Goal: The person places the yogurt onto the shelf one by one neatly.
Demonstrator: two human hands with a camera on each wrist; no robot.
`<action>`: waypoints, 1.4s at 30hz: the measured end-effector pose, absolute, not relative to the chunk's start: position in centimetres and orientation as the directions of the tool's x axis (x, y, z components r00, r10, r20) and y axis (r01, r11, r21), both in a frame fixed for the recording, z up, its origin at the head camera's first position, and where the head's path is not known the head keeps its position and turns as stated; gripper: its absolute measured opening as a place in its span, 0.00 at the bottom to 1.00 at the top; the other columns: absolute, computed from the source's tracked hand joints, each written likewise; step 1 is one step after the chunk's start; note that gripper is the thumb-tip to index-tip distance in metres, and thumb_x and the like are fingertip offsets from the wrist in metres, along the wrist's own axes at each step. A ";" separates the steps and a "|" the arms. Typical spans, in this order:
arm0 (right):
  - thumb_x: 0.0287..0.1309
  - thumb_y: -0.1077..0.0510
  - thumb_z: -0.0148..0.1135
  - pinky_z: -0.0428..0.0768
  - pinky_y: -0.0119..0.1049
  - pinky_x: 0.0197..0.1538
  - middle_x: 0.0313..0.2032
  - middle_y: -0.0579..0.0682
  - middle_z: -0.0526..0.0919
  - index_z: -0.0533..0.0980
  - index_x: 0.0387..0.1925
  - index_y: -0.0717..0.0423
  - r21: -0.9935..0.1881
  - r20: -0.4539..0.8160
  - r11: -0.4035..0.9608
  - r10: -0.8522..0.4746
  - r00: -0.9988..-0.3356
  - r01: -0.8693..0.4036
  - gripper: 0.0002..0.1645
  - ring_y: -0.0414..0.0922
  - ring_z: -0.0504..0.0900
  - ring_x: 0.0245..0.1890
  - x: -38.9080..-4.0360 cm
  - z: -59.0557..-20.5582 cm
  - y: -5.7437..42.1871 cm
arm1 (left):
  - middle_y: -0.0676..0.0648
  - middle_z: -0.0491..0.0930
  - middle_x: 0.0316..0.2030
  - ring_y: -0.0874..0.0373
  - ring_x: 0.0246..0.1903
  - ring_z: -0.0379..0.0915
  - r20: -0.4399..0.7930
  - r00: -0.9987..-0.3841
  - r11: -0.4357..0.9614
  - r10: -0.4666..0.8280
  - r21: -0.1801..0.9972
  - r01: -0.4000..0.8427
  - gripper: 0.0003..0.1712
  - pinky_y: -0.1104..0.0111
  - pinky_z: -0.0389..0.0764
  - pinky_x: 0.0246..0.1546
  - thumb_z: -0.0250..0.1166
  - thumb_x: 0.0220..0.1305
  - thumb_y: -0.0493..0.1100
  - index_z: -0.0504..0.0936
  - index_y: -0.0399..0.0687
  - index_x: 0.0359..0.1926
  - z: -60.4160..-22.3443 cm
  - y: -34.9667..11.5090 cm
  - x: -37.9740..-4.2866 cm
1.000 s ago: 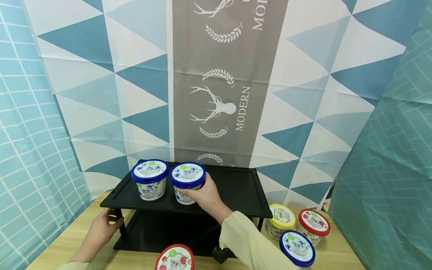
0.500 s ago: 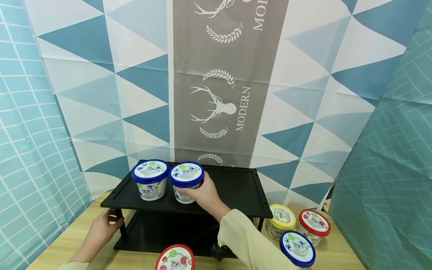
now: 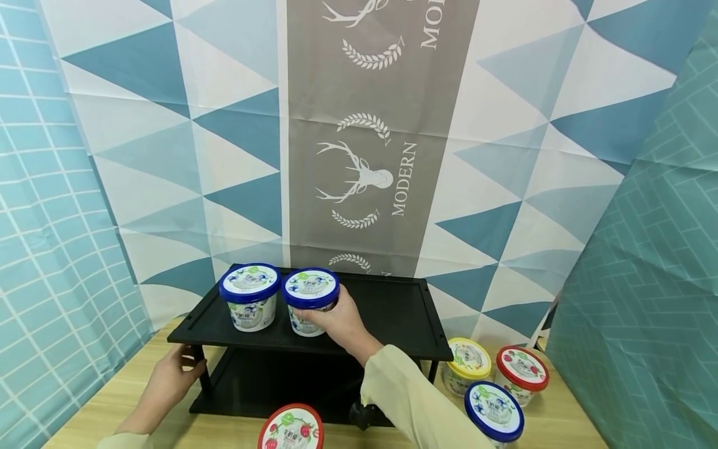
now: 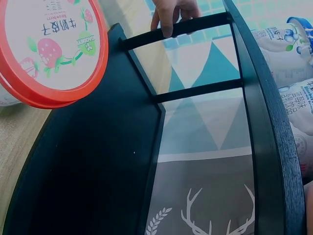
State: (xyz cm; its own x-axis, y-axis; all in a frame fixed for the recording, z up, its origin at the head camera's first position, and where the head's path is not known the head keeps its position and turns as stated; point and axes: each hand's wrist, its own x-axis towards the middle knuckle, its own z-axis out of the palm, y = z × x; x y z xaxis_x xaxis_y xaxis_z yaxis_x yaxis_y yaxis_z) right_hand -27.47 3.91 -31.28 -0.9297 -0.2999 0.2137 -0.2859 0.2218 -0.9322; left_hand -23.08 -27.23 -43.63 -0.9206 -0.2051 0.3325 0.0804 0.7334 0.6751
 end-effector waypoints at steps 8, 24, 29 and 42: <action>0.44 0.49 0.66 0.66 0.50 0.60 0.58 0.53 0.67 0.55 0.62 0.52 -0.934 0.195 0.229 -0.319 -0.928 -0.275 0.45 0.51 0.66 0.59 -25.5 -29.5 3.9 | 0.36 0.74 0.36 0.46 0.34 0.76 0.386 -0.903 0.750 -0.187 0.651 0.122 0.23 0.63 0.79 0.29 0.57 0.51 0.34 0.66 0.38 0.51 -43.7 -27.2 -23.2; 0.35 0.38 0.68 0.67 0.50 0.59 0.56 0.49 0.69 0.58 0.60 0.46 -0.914 0.181 0.294 -0.318 -0.931 -0.279 0.49 0.49 0.68 0.58 -27.8 -31.4 4.0 | 0.35 0.74 0.37 0.45 0.34 0.76 0.373 -0.907 0.739 -0.196 0.664 0.113 0.26 0.62 0.79 0.30 0.57 0.52 0.33 0.65 0.38 0.54 -43.7 -27.3 -23.3; 0.34 0.39 0.69 0.69 0.48 0.58 0.56 0.49 0.69 0.57 0.60 0.47 -0.911 0.184 0.298 -0.324 -0.928 -0.284 0.51 0.49 0.69 0.57 -27.6 -31.5 4.6 | 0.35 0.74 0.38 0.46 0.34 0.76 0.375 -0.907 0.741 -0.190 0.661 0.118 0.26 0.62 0.79 0.30 0.57 0.52 0.33 0.65 0.39 0.54 -43.8 -27.2 -23.3; 0.39 0.41 0.67 0.73 0.48 0.53 0.51 0.49 0.71 0.62 0.57 0.42 -0.887 0.237 0.340 -0.248 -0.939 -0.313 0.42 0.47 0.70 0.53 -26.6 -31.0 7.4 | 0.33 0.73 0.41 0.44 0.36 0.75 0.324 -0.928 0.739 -0.182 0.668 0.088 0.27 0.61 0.79 0.31 0.57 0.54 0.34 0.63 0.40 0.56 -43.9 -27.4 -23.3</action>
